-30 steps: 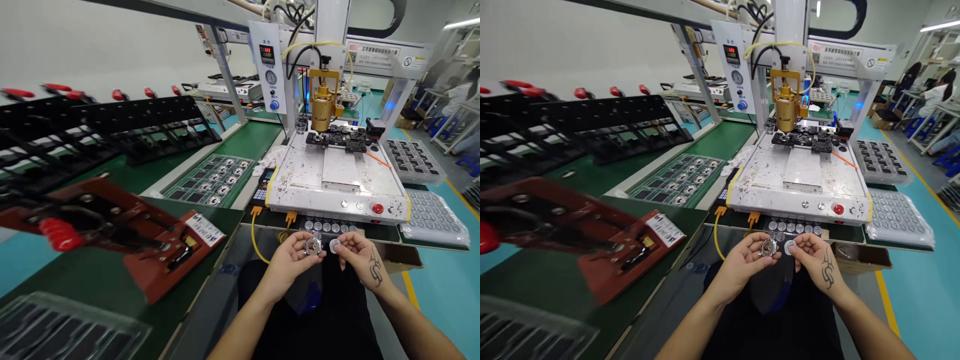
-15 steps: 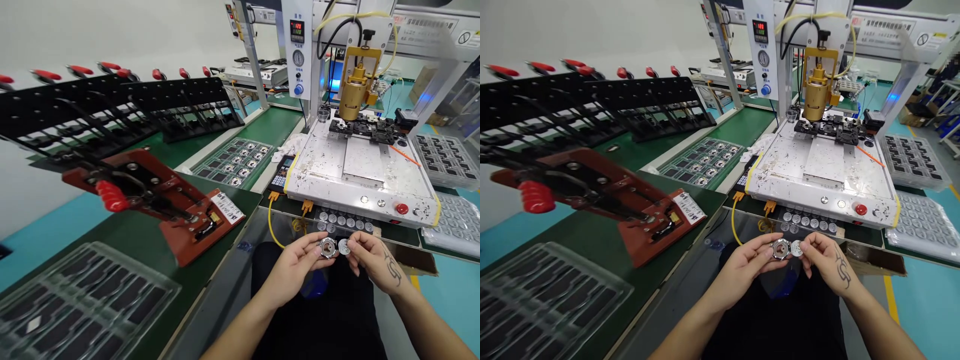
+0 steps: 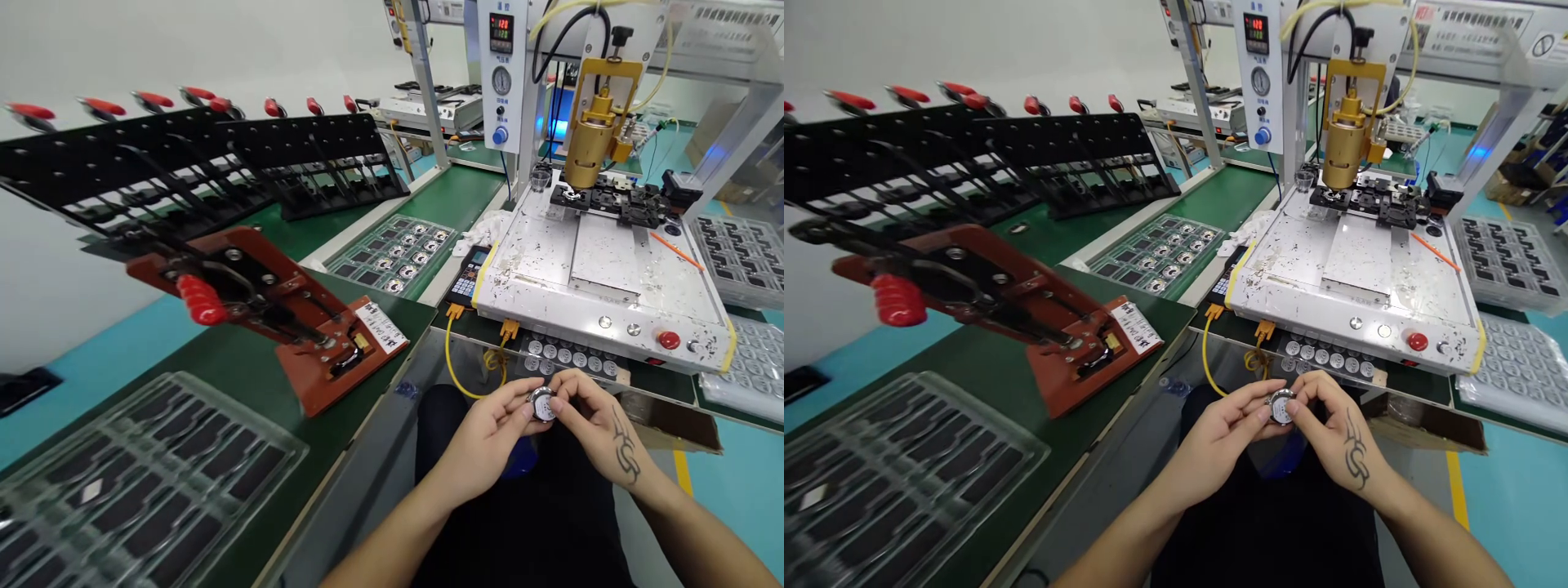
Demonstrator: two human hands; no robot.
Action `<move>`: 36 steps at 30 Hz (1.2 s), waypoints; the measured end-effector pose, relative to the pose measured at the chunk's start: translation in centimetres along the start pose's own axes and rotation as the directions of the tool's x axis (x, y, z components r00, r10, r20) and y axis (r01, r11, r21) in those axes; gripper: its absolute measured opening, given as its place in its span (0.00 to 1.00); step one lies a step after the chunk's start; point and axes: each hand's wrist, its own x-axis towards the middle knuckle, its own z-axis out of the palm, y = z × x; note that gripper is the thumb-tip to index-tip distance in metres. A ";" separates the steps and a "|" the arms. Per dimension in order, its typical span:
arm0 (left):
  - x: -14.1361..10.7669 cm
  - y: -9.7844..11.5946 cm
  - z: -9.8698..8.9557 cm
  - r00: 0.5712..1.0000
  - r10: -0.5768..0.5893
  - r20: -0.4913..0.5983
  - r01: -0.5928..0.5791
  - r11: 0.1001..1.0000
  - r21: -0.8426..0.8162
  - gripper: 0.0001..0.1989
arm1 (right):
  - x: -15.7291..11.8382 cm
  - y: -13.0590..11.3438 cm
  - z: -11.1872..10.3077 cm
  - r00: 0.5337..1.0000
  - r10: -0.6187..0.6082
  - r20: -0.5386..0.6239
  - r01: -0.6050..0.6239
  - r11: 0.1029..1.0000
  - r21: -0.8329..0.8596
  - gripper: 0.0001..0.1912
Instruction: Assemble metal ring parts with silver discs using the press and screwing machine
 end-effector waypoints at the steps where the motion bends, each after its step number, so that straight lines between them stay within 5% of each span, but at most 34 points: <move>1: 0.0 0.0 0.0 1.000 0.001 -0.002 -0.001 1.000 0.003 0.27 | 0.0 0.1 0.0 1.000 0.001 -0.002 -0.001 1.000 -0.001 0.15; 15: -0.1 -1.0 0.9 0.999 0.036 0.002 -0.036 0.998 0.041 0.26 | -0.6 1.2 0.6 0.996 -0.037 -0.080 0.035 0.999 -0.024 0.12; 22: 0.1 -2.3 0.6 0.992 0.121 -0.041 -0.108 0.965 0.240 0.22 | -0.7 2.0 0.5 0.980 -0.182 -0.081 0.148 0.938 -0.313 0.12; 25: 0.0 -1.5 0.0 0.991 0.133 0.004 -0.124 0.914 0.387 0.23 | -0.4 2.1 0.0 0.987 -0.158 0.016 0.154 0.921 -0.358 0.07; 29: -0.1 0.4 -0.7 0.985 0.136 0.102 -0.169 0.740 0.651 0.28 | 0.5 1.6 -0.2 0.944 -0.245 0.219 0.300 0.915 -0.269 0.09; 33: 0.1 1.2 -0.7 0.983 0.182 -0.034 -0.143 0.862 0.486 0.26 | 1.4 1.5 0.5 0.996 -0.036 0.087 0.035 0.999 0.014 0.12; 36: 0.0 0.7 -0.3 0.979 0.162 -0.125 -0.115 0.940 0.320 0.22 | 1.8 1.7 1.5 0.989 0.139 0.044 -0.146 0.944 0.295 0.19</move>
